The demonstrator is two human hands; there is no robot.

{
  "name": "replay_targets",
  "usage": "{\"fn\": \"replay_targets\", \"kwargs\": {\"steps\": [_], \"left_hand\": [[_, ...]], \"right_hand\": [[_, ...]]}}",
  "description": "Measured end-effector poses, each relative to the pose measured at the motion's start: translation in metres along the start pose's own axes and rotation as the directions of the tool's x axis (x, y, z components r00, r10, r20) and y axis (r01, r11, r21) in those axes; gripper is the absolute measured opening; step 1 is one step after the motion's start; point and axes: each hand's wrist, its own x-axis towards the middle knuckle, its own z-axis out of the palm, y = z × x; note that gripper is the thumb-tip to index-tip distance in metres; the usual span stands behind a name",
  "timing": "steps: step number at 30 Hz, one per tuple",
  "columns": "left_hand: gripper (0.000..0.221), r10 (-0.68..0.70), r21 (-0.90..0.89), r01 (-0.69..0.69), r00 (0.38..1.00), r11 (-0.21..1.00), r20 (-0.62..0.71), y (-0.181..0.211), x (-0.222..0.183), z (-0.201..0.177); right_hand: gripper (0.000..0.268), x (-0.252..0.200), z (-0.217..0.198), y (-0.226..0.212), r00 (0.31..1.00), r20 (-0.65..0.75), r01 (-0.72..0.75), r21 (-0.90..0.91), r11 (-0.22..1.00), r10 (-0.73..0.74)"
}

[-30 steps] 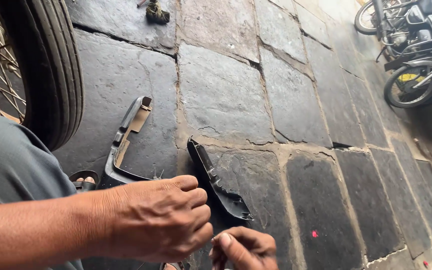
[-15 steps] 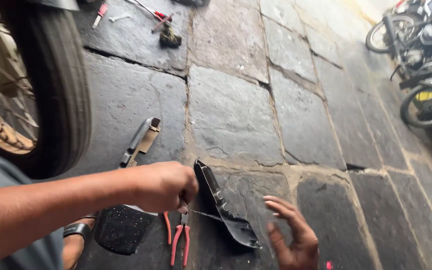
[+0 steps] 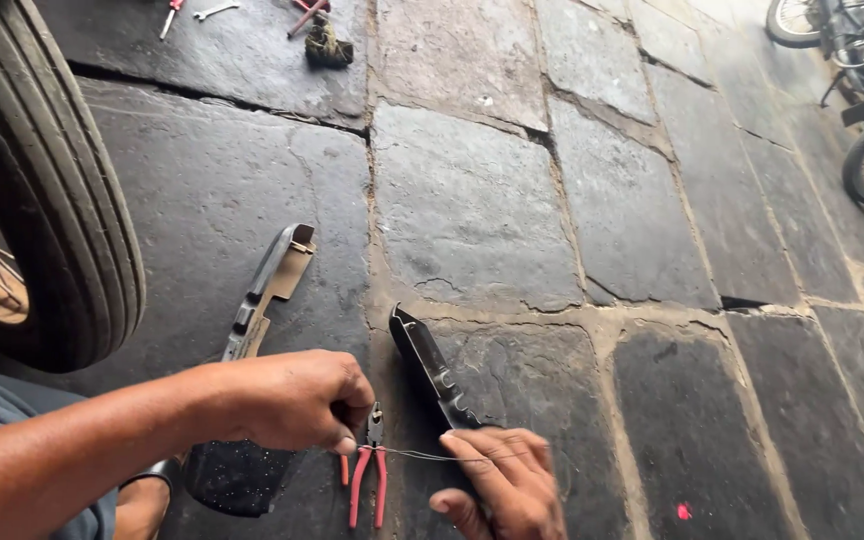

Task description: Repairing a cracked or broken motorcycle plastic fairing by threading wire through holes.

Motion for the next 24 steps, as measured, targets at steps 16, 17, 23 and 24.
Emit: {"fn": "replay_targets", "kwargs": {"steps": [16,17,23,24], "left_hand": [[0.010,0.127,0.434,-0.082,0.989,0.897,-0.075,0.007,-0.005,-0.001],[0.009,0.115,0.441,-0.075,0.991,0.894,-0.065,0.006,-0.004,-0.002],[0.003,0.106,0.461,-0.090,0.994,0.883,-0.009,0.006,-0.005,0.000],[0.001,0.114,0.479,-0.102,0.993,0.872,0.005,0.007,-0.006,0.001]], "right_hand": [[0.015,0.012,0.028,0.006,0.670,0.438,-0.735,0.508,0.449,0.600],[0.015,0.019,0.024,0.003,0.899,0.204,-0.437,0.441,0.784,0.387],[0.020,0.008,0.023,0.008,0.984,0.175,-0.102,0.439,0.893,0.026],[0.023,0.001,0.026,0.012,0.956,0.289,-0.203,0.552,0.809,0.042]]}}
